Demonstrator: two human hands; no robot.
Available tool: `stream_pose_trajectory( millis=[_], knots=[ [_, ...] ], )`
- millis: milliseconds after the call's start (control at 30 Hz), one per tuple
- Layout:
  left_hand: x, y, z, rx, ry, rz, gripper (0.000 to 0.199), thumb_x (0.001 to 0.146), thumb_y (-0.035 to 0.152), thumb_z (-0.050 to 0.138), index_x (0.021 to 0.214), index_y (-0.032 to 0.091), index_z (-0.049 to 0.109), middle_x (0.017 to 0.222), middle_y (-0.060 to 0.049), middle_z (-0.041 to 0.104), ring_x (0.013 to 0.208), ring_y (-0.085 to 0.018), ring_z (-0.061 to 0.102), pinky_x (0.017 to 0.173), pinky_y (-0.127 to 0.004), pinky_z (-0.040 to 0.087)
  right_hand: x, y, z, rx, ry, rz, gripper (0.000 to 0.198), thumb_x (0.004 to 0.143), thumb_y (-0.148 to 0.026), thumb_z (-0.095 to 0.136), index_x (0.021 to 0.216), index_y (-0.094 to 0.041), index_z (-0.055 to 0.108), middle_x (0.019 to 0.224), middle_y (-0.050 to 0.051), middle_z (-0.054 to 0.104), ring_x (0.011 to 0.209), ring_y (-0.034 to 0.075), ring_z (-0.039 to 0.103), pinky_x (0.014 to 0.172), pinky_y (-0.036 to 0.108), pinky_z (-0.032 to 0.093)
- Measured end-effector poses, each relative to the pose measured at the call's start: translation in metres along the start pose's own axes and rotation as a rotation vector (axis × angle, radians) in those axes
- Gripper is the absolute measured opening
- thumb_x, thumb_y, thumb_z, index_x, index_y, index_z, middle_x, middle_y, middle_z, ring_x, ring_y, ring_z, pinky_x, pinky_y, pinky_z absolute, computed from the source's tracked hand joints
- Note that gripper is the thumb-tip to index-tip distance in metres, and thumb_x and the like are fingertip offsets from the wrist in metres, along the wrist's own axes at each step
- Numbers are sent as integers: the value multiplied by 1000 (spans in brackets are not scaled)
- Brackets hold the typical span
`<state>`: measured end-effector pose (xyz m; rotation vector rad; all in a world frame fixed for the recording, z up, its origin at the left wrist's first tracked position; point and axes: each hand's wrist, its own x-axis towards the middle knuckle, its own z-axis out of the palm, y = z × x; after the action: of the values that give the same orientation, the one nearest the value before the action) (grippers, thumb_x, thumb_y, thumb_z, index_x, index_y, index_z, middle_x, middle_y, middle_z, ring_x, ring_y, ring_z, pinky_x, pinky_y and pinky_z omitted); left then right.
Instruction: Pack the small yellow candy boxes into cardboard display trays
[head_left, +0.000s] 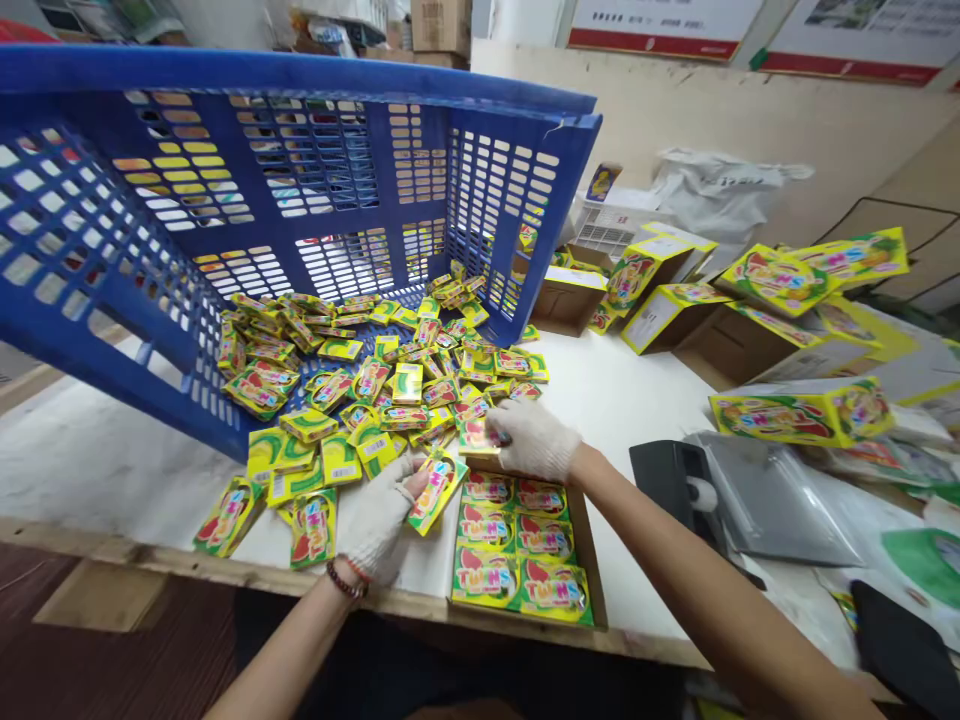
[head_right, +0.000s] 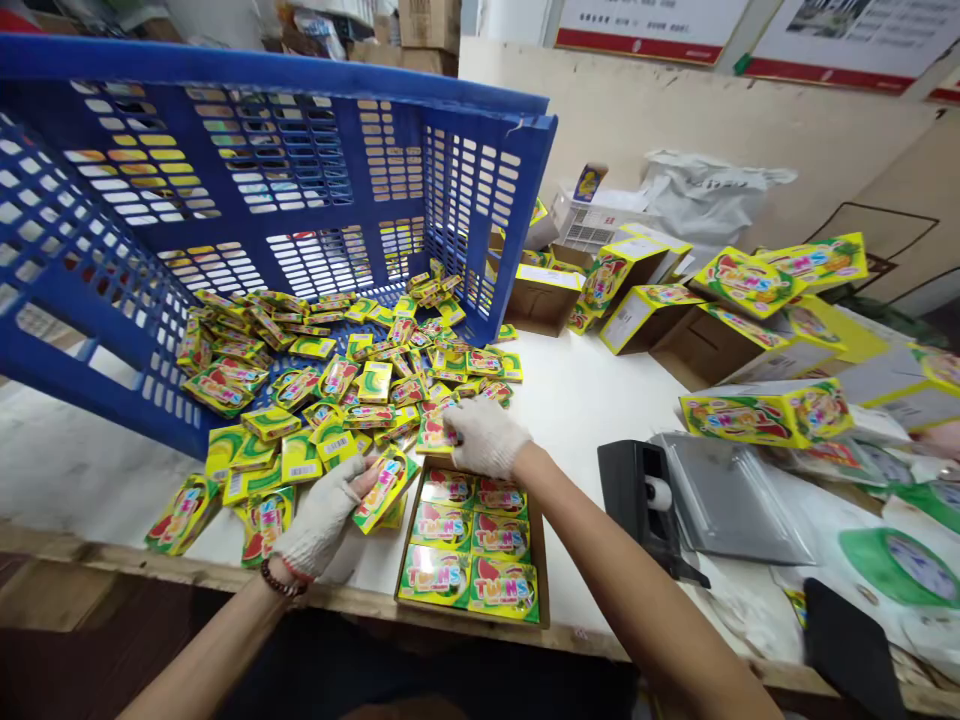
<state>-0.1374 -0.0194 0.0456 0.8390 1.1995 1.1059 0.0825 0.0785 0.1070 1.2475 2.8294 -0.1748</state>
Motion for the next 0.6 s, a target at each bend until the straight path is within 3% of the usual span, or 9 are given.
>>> stream_pose_trajectory(
  millis=[67, 167, 333, 467, 600],
  knots=[
    [-4, -4, -4, -53, 43, -14, 51, 72, 45, 74, 111, 14, 65, 106, -9, 72, 96, -24, 66, 81, -32, 53, -36, -5, 3, 167, -5, 16, 22, 72, -30, 68, 90, -18, 66, 88, 6, 64, 80, 19, 54, 73, 29, 39],
    [-7, -12, -6, -65, 23, -8, 56, 72, 44, 74, 118, 15, 63, 113, -10, 70, 101, -25, 65, 83, -34, 54, -67, -22, 27, 287, -79, 78, 25, 66, -22, 71, 90, -19, 67, 93, 5, 63, 84, 19, 52, 75, 29, 40],
    [-7, -20, 11, -76, -19, -32, 65, 68, 46, 77, 120, 12, 59, 107, -11, 72, 93, -25, 68, 80, -34, 55, -64, -42, 75, 358, -91, 71, 23, 74, -11, 64, 95, -17, 68, 104, 8, 65, 95, 21, 56, 82, 31, 43],
    [-8, -16, 25, -105, -34, -24, 60, 69, 47, 76, 116, 13, 60, 107, -11, 71, 90, -24, 69, 80, -36, 55, -67, -33, 86, 562, -85, 31, 19, 82, -9, 56, 92, -18, 70, 103, 7, 70, 97, 19, 63, 90, 32, 46],
    [-10, -7, 34, 132, -72, 71, 47, 75, 47, 68, 111, 17, 64, 110, -9, 71, 99, -26, 67, 88, -39, 55, -76, -25, 76, 804, 143, 233, 34, 88, -23, 48, 119, -17, 64, 121, 12, 68, 112, 23, 62, 98, 39, 47]
  ],
)
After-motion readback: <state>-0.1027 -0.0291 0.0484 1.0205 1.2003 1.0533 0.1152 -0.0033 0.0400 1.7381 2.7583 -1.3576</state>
